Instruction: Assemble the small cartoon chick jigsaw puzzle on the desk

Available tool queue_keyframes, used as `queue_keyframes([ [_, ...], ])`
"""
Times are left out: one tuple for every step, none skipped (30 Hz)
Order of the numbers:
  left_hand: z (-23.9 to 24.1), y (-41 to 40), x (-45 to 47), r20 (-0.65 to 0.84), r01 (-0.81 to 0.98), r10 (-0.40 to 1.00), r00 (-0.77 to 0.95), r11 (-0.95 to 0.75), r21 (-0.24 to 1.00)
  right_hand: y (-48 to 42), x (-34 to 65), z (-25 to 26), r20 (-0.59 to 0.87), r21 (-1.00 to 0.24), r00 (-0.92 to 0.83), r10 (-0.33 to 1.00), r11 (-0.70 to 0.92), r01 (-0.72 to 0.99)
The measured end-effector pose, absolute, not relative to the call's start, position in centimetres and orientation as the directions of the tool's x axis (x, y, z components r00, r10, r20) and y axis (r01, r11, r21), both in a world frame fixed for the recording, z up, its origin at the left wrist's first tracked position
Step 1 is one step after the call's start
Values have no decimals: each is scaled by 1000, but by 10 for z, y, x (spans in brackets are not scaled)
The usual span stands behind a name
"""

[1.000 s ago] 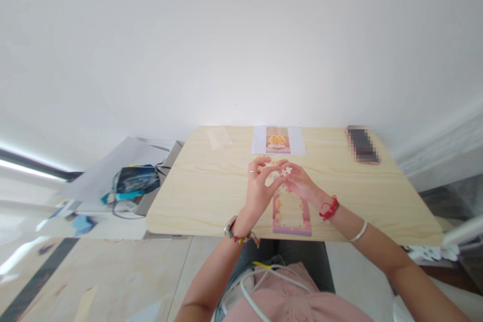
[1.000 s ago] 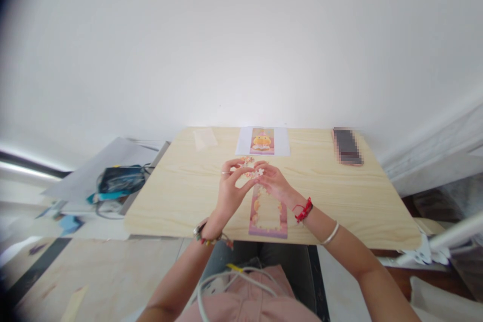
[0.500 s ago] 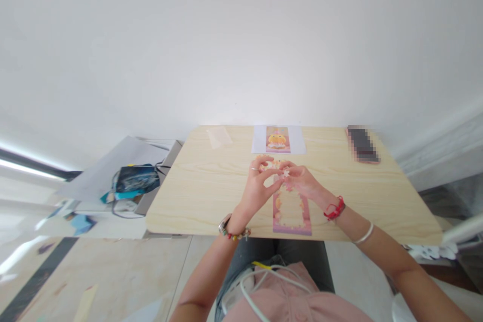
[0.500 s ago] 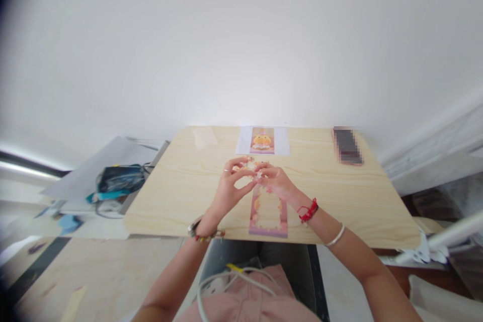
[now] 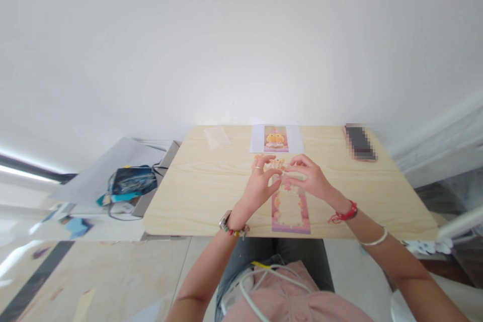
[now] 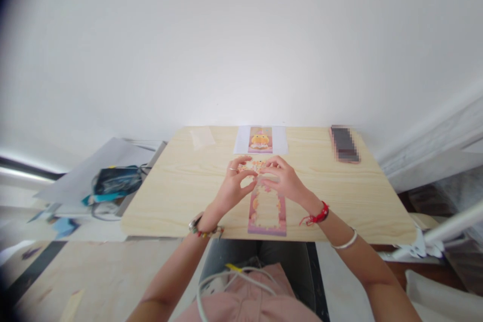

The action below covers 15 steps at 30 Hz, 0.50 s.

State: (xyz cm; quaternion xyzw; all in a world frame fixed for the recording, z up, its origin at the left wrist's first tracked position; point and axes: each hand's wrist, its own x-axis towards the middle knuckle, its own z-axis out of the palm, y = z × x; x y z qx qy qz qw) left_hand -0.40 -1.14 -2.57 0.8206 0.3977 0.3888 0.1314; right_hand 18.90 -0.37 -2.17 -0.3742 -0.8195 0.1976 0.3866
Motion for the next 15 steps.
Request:
queue_keyframes([
  [-29,-10,-1,532,555,748,397,-657,509,-5,190,-22,487,-568,-445,751,660,492],
  [-32,-9,2,529,560,742,412,-664,495,-7,191,-23,482,-528,-464,743,669,523],
  [-35,-8,5,522,563,738,427,-669,485,-8,193,-26,475,-491,-477,740,672,554],
  [-39,-7,8,511,565,737,443,-672,479,-9,195,-29,464,-458,-487,740,671,583],
  [-42,-7,12,495,566,738,459,-672,477,-10,197,-33,453,-432,-493,743,667,607],
  [-46,-6,15,474,567,742,474,-669,480,-12,200,-38,441,-415,-495,749,659,628],
  [-50,-6,18,452,569,747,488,-665,485,-13,204,-43,426,-406,-495,757,649,643],
  [-54,-6,21,429,571,751,502,-660,488,-14,207,-49,409,-404,-494,767,638,656],
  [-57,-6,24,407,575,754,516,-657,488,-16,210,-54,390,-407,-492,778,625,666],
  [-60,-7,26,387,579,755,529,-655,485,-17,213,-59,372,-414,-490,788,613,673],
  [-63,-7,27,370,585,756,539,-653,482,-19,215,-63,358,-422,-485,798,602,678],
  [-65,-7,28,356,590,757,548,-651,477,-20,217,-67,346,-432,-480,807,590,682],
  [-67,-6,29,345,596,759,553,-649,473,-22,217,-70,336,-443,-472,815,579,684],
  [-68,-6,29,337,601,760,555,-647,470,-24,217,-72,330,-457,-461,824,567,685],
  [-68,-6,30,332,605,761,557,-646,466,-25,216,-73,324,-472,-450,832,554,686],
])
